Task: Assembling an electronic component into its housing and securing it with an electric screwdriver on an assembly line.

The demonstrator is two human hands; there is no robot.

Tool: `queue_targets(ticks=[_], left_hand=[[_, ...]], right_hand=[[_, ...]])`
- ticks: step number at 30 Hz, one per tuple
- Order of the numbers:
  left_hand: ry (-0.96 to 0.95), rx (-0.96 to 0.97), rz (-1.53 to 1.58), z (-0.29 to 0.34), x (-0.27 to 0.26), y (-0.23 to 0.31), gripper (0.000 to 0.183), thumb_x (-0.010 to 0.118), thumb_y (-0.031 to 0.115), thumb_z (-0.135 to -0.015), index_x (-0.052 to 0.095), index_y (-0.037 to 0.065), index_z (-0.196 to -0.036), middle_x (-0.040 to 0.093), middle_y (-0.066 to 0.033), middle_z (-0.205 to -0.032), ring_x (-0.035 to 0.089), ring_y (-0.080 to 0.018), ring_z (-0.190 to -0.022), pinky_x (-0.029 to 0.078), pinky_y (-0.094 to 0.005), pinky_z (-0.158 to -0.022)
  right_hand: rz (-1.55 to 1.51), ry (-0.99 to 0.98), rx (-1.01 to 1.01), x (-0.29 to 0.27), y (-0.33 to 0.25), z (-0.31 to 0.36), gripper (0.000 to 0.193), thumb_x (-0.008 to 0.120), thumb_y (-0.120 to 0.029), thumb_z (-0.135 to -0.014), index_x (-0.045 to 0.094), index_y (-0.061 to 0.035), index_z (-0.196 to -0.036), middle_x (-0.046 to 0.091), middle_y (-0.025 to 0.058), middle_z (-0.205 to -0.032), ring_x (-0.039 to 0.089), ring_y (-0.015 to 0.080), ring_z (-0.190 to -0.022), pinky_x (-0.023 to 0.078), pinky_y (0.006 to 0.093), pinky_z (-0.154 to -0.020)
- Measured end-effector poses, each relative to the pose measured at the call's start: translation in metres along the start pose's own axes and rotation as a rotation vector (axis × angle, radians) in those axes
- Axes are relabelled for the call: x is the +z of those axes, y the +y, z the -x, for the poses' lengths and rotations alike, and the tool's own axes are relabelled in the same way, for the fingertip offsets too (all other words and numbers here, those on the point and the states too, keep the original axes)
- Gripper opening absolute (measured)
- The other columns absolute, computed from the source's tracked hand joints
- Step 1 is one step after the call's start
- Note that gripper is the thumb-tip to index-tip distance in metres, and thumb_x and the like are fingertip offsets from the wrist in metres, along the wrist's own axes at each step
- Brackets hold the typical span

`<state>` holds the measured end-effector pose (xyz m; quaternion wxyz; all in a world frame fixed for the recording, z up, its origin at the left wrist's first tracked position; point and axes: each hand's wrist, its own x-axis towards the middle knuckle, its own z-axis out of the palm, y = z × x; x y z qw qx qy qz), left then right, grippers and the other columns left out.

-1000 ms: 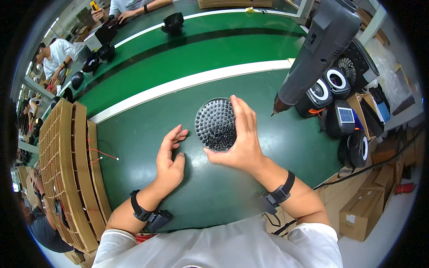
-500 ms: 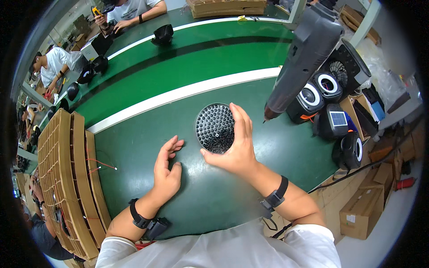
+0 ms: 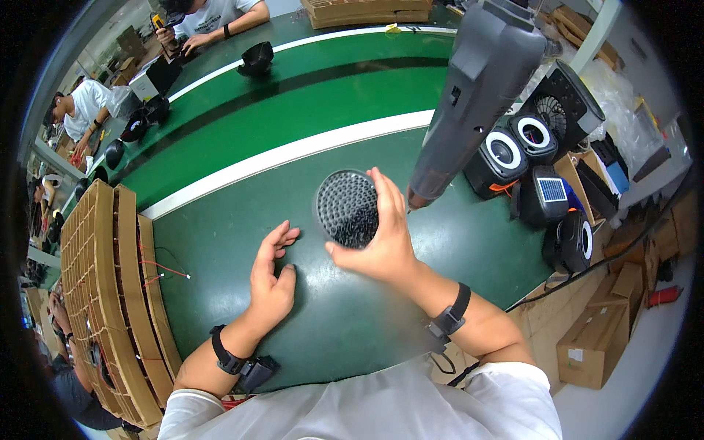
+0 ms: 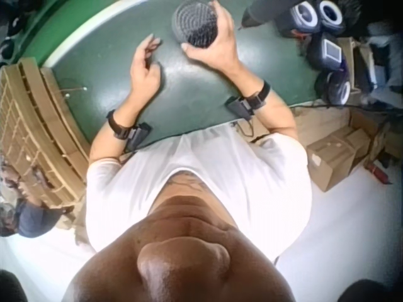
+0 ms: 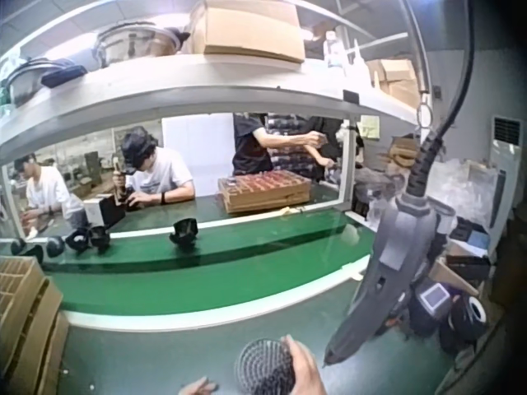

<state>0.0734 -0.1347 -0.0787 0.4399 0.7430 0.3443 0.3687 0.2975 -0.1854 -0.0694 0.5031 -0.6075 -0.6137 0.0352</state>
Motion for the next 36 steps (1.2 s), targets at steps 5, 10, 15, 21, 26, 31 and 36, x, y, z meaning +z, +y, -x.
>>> queue_targets(ticks=[5, 10, 15, 21, 26, 31, 36], left_hand=[[-0.012, 0.013, -0.017, 0.0, -0.001, -0.004, 0.074, 0.046, -0.013, -0.076, 0.044, 0.007, -0.148, 0.061, -0.0145, -0.135, 0.056, -0.0266, -0.125, 0.041, -0.0401, -0.106], [-0.017, 0.005, -0.017, -0.002, -0.001, 0.0, 0.074, 0.046, -0.013, -0.076, 0.045, 0.007, -0.147, 0.061, -0.0148, -0.135, 0.057, -0.0265, -0.125, 0.041, -0.0397, -0.105], [-0.041, -0.023, -0.016, 0.001, -0.002, -0.003, 0.074, 0.046, -0.012, -0.078, 0.042, 0.005, -0.149, 0.059, -0.0127, -0.138, 0.054, -0.0224, -0.127, 0.037, -0.0355, -0.108], [-0.046, -0.032, -0.013, -0.001, -0.002, 0.002, 0.073, 0.048, -0.011, -0.079, 0.041, 0.005, -0.15, 0.059, -0.0131, -0.138, 0.054, -0.0223, -0.127, 0.037, -0.0354, -0.108], [-0.052, -0.028, -0.023, 0.0, -0.003, 0.001, 0.073, 0.048, -0.011, -0.079, 0.041, 0.005, -0.15, 0.058, -0.0128, -0.139, 0.054, -0.0221, -0.128, 0.037, -0.0354, -0.108], [-0.021, -0.011, -0.031, 0.0, -0.002, -0.001, 0.07, 0.051, -0.01, -0.079, 0.045, 0.006, -0.147, 0.061, -0.0142, -0.135, 0.057, -0.0267, -0.124, 0.042, -0.0398, -0.105], [-0.051, -0.032, -0.025, 0.001, -0.002, 0.0, 0.071, 0.049, -0.01, -0.08, 0.042, 0.006, -0.149, 0.058, -0.012, -0.139, 0.054, -0.0222, -0.128, 0.037, -0.0356, -0.109]], right_hand=[[0.015, 0.008, 0.029, 0.003, 0.003, -0.001, 0.118, 0.089, -0.027, -0.06, 0.025, 0.0054, -0.153, 0.042, 0.0268, -0.145, 0.044, 0.0373, -0.136, 0.035, 0.0452, -0.115], [-0.054, -0.087, 0.032, 0.002, 0.008, 0.006, 0.121, 0.091, -0.03, -0.06, 0.021, 0.006, -0.152, 0.038, 0.0297, -0.146, 0.04, 0.0433, -0.135, 0.033, 0.0526, -0.114], [-0.002, -0.132, 0.013, 0.002, 0.004, 0.006, 0.122, 0.091, -0.03, -0.06, 0.02, 0.0034, -0.153, 0.038, 0.0302, -0.145, 0.04, 0.0457, -0.133, 0.034, 0.054, -0.112], [0.028, -0.074, 0.034, 0.006, 0.01, 0.001, 0.123, 0.091, -0.031, -0.059, 0.02, 0.0025, -0.153, 0.035, 0.0298, -0.146, 0.038, 0.0454, -0.135, 0.034, 0.0536, -0.113], [0.052, -0.047, 0.126, 0.005, 0.001, 0.001, 0.117, 0.09, -0.03, -0.06, 0.027, 0.0023, -0.154, 0.04, 0.0244, -0.147, 0.042, 0.0379, -0.136, 0.035, 0.0465, -0.115], [0.116, -0.028, 0.099, 0.006, 0.002, 0.001, 0.12, 0.091, -0.031, -0.059, 0.025, 0.0019, -0.154, 0.038, 0.0254, -0.147, 0.04, 0.0401, -0.137, 0.035, 0.048, -0.114], [0.266, -0.098, 0.13, 0.009, 0.008, -0.004, 0.124, 0.09, -0.036, -0.061, 0.018, 0.0113, -0.151, 0.032, 0.0317, -0.147, 0.034, 0.0469, -0.135, 0.033, 0.0539, -0.114]])
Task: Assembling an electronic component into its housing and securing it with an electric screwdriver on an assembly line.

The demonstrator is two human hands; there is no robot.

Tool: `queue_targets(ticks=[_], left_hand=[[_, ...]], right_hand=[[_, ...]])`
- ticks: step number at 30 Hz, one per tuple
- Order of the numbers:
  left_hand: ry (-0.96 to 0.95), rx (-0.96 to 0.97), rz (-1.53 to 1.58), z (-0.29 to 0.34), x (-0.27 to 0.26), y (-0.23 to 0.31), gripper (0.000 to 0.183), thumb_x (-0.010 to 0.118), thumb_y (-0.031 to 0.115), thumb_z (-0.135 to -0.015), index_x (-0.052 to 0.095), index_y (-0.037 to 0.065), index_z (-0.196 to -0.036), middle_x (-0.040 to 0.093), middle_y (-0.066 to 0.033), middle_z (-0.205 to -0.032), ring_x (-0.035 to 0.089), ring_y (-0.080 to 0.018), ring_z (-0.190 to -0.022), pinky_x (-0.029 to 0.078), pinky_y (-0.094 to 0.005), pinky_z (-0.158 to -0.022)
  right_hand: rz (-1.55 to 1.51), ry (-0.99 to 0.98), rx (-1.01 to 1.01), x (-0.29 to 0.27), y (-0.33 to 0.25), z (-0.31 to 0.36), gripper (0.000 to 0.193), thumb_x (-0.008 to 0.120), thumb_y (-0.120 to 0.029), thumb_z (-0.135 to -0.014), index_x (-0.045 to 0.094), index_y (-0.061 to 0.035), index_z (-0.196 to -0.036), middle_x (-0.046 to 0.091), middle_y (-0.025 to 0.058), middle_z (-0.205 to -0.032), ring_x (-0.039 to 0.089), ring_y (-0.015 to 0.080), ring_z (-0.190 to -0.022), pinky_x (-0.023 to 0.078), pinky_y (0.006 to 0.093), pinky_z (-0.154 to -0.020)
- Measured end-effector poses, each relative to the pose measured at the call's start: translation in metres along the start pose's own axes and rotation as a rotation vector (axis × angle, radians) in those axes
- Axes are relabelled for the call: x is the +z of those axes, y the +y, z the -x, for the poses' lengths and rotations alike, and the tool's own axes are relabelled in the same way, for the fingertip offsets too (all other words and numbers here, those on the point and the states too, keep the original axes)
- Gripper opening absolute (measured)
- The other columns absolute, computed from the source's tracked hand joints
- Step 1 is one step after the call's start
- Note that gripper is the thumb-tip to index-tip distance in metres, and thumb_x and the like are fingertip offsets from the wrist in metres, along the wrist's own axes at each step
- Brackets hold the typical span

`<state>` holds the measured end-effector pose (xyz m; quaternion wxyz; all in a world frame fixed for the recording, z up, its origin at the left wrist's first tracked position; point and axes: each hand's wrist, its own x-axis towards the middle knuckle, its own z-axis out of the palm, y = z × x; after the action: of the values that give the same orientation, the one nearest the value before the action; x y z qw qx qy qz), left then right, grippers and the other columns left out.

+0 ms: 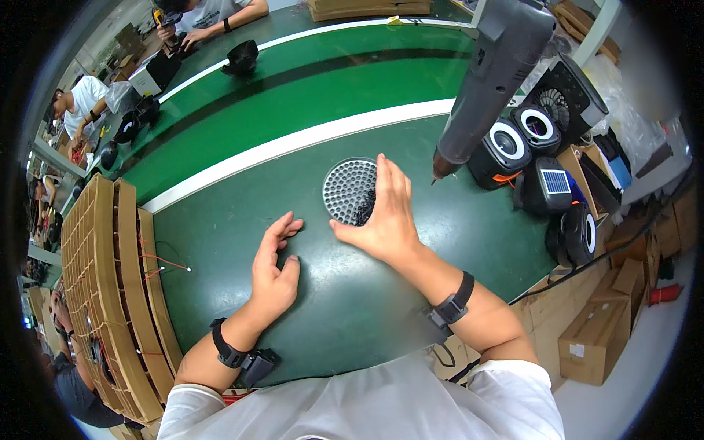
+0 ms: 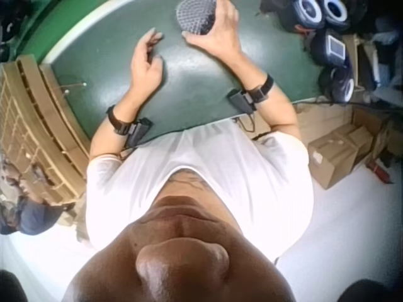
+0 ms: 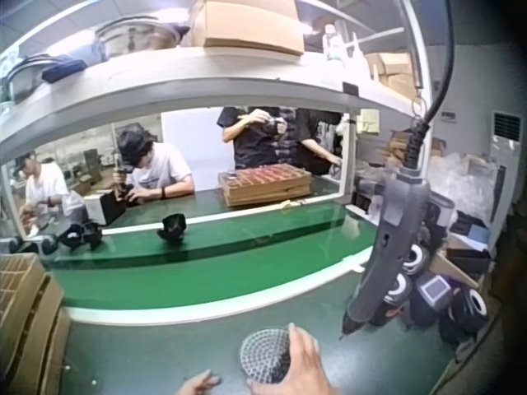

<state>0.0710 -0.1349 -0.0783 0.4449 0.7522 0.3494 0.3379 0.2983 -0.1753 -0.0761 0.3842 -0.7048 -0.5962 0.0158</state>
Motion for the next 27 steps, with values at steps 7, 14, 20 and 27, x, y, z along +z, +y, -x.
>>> queue_targets(ticks=[7, 14, 20, 27], left_hand=[[-0.008, -0.013, -0.003, -0.002, 0.003, 0.004, 0.07, 0.049, -0.01, -0.081, 0.042, 0.006, -0.149, 0.058, -0.0124, -0.139, 0.054, -0.0224, -0.128, 0.037, -0.0362, -0.109], [0.036, 0.035, -0.004, 0.004, -0.004, -0.008, 0.067, 0.047, -0.011, -0.08, 0.045, 0.004, -0.146, 0.059, -0.0132, -0.136, 0.054, -0.0246, -0.128, 0.039, -0.0375, -0.109], [0.122, 0.167, -0.092, 0.004, 0.011, -0.001, 0.07, 0.049, -0.008, -0.075, 0.044, 0.003, -0.144, 0.059, -0.0183, -0.131, 0.057, -0.0359, -0.121, 0.043, -0.0455, -0.105], [0.036, 0.096, -0.063, 0.004, 0.003, 0.0, 0.071, 0.047, -0.007, -0.076, 0.043, 0.006, -0.146, 0.057, -0.0156, -0.135, 0.056, -0.0362, -0.121, 0.042, -0.046, -0.104]], right_hand=[[0.089, 0.005, 0.102, 0.004, 0.012, -0.022, 0.121, 0.09, -0.041, -0.063, 0.027, 0.0187, -0.146, 0.038, 0.0321, -0.145, 0.036, 0.0454, -0.135, 0.034, 0.0503, -0.114], [0.04, -0.078, 0.046, 0.002, 0.006, -0.023, 0.128, 0.091, -0.042, -0.063, 0.016, 0.0105, -0.153, 0.028, 0.0348, -0.155, 0.03, 0.0479, -0.144, 0.028, 0.0508, -0.119], [0.017, -0.062, 0.037, -0.013, 0.03, -0.006, 0.112, 0.09, -0.022, -0.064, 0.027, 0.0077, -0.151, 0.036, 0.0297, -0.152, 0.036, 0.045, -0.14, 0.03, 0.0501, -0.117], [0.048, -0.035, 0.024, -0.004, 0.023, -0.008, 0.112, 0.089, -0.024, -0.067, 0.024, 0.0026, -0.155, 0.03, 0.0252, -0.157, 0.032, 0.0412, -0.144, 0.029, 0.049, -0.118]])
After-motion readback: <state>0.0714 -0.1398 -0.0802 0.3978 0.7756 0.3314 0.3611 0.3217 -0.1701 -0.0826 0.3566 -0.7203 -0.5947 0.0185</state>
